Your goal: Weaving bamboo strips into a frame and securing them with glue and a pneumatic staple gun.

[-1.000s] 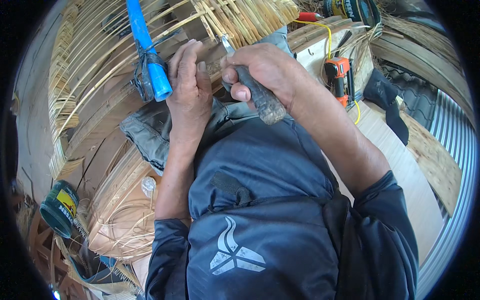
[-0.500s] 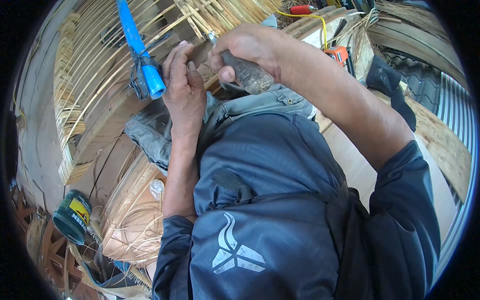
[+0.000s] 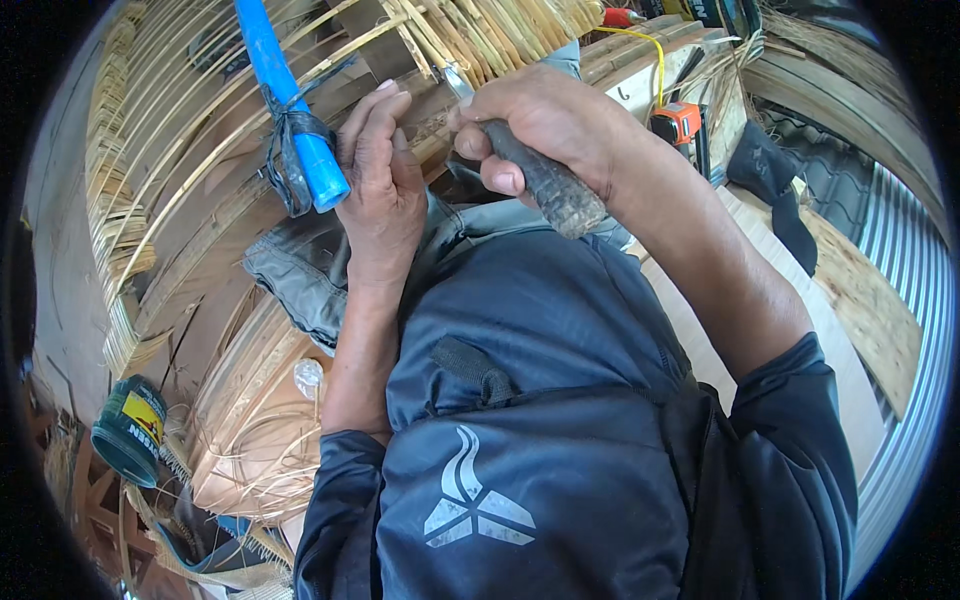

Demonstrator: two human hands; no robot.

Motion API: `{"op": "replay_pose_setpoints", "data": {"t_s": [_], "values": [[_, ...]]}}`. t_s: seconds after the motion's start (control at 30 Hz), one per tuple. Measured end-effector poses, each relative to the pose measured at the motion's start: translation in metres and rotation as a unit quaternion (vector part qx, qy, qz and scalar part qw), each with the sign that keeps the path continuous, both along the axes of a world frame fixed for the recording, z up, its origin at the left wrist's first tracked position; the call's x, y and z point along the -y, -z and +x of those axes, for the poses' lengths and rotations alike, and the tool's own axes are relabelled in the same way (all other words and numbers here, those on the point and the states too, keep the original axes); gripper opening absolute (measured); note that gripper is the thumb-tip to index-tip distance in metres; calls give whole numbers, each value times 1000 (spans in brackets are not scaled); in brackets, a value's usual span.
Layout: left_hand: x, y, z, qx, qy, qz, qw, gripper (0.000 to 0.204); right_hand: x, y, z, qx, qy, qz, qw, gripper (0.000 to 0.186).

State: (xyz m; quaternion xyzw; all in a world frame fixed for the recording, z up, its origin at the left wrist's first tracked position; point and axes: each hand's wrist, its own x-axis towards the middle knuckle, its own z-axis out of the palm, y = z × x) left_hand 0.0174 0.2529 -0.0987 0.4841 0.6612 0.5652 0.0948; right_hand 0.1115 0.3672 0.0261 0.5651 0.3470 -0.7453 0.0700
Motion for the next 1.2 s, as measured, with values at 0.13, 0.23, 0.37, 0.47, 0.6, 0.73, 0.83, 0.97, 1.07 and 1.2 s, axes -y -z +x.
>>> {"op": "replay_pose_setpoints", "data": {"t_s": [0.13,0.23,0.37,0.47,0.6,0.73,0.83,0.97,1.07,1.2], "values": [[-3,-4,-1,-5,-8,10,1000,28,-3,3,5,-80,130,-136,979,22],[-5,-3,-1,-2,-8,8,1000,28,16,11,3,-11,-21,121,992,23],[-4,-3,0,-7,-12,5,1000,29,-4,6,3,-20,57,-69,996,25],[-3,-3,2,7,-15,9,1000,30,12,14,2,-27,-63,121,990,24],[-5,-3,2,31,-5,15,999,33,32,30,11,-55,51,130,989,21],[-5,-5,2,34,-1,5,999,34,37,39,11,-51,28,186,981,20],[-4,-1,0,16,-16,4,1000,34,29,33,4,-74,81,89,990,19],[0,1,-2,-9,-14,-4,1000,37,33,51,5,-23,-52,256,965,21],[-3,4,1,28,7,21,999,39,40,98,22,-6,-147,604,783,11],[-1,2,-1,26,-4,9,1000,41,41,105,17,-52,-171,705,686,11]]}}
